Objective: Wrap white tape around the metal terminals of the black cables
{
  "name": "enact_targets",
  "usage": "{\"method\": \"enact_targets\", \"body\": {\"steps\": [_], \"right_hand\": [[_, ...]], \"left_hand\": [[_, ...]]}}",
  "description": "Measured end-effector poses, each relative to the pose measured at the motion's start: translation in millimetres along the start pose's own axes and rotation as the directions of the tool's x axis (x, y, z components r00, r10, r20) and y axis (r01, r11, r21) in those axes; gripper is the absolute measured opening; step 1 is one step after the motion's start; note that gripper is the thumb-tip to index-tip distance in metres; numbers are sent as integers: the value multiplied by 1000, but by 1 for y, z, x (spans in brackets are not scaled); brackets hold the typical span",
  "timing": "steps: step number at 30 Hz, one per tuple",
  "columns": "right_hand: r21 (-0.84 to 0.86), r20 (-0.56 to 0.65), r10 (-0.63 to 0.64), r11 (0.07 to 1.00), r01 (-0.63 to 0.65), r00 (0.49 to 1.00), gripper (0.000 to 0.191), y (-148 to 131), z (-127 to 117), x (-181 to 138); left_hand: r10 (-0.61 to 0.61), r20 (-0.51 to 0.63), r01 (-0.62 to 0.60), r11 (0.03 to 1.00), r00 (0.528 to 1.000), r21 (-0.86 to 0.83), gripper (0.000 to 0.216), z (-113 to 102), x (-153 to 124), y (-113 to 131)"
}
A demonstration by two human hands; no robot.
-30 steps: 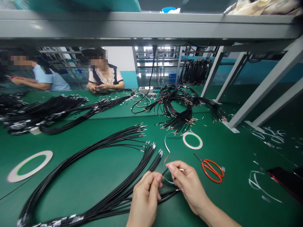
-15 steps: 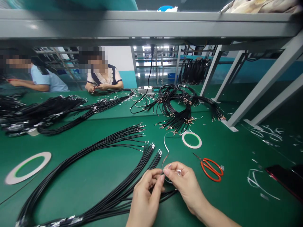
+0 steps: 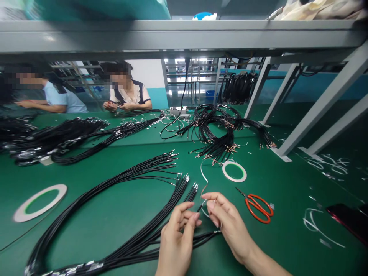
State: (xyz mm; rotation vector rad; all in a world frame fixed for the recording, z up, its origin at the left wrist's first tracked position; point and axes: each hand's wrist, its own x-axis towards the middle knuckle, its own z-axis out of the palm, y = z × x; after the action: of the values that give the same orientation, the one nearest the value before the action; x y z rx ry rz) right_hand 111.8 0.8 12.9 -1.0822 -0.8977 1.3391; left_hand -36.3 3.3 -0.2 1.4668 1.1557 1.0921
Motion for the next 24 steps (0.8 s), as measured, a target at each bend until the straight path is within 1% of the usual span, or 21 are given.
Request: {"method": "enact_targets", "body": {"steps": [3, 5, 7, 8, 10, 12, 14, 16, 18, 21, 24], "right_hand": [[-3, -3, 1, 1000, -1, 1000, 23, -1, 9, -2], [-14, 31, 12, 1000, -12, 999, 25, -1, 12, -2], [-29, 79, 38, 999, -35, 996, 25, -2, 10, -2], [-44, 85, 43, 998, -40, 995, 24, -2, 8, -1], [-105, 72, 48, 994, -41, 996, 22, -2, 1, -1], [-215, 54, 55, 976, -42, 997, 20, -3, -6, -1], [-326, 48, 45, 945, -27, 998, 23, -3, -11, -2], [-398, 49, -9, 917, 27, 999, 28, -3, -12, -3], [-431, 58, -68, 898, 87, 996, 30, -2, -11, -4], [-385, 73, -84, 917, 106, 994, 30, 0, -7, -5], [-247, 57, -53, 967, 66, 997, 28, -2, -4, -6]], "left_hand": [[-6, 24, 7, 1000, 1000, -18, 20, 0, -3, -2], [1, 39, 0, 1000, 999, -26, 19, 1, -4, -4], [23, 48, -22, 999, 999, -30, 19, 1, -4, -5], [37, 43, -36, 999, 998, -29, 20, 2, -4, -6], [66, 9, -65, 998, 998, -21, 22, 4, -3, -6], [92, -37, -92, 996, 995, -13, 25, 6, -1, -4], [116, -75, -116, 993, 990, -7, 25, 7, 0, -2], [139, -100, -139, 990, 985, 9, 23, 7, 1, 1], [161, -107, -158, 987, 981, 37, 22, 6, 2, 2], [184, -85, -179, 981, 979, 70, 22, 4, 3, 2], [205, -73, -198, 976, 976, 90, 22, 2, 4, 0]]}}
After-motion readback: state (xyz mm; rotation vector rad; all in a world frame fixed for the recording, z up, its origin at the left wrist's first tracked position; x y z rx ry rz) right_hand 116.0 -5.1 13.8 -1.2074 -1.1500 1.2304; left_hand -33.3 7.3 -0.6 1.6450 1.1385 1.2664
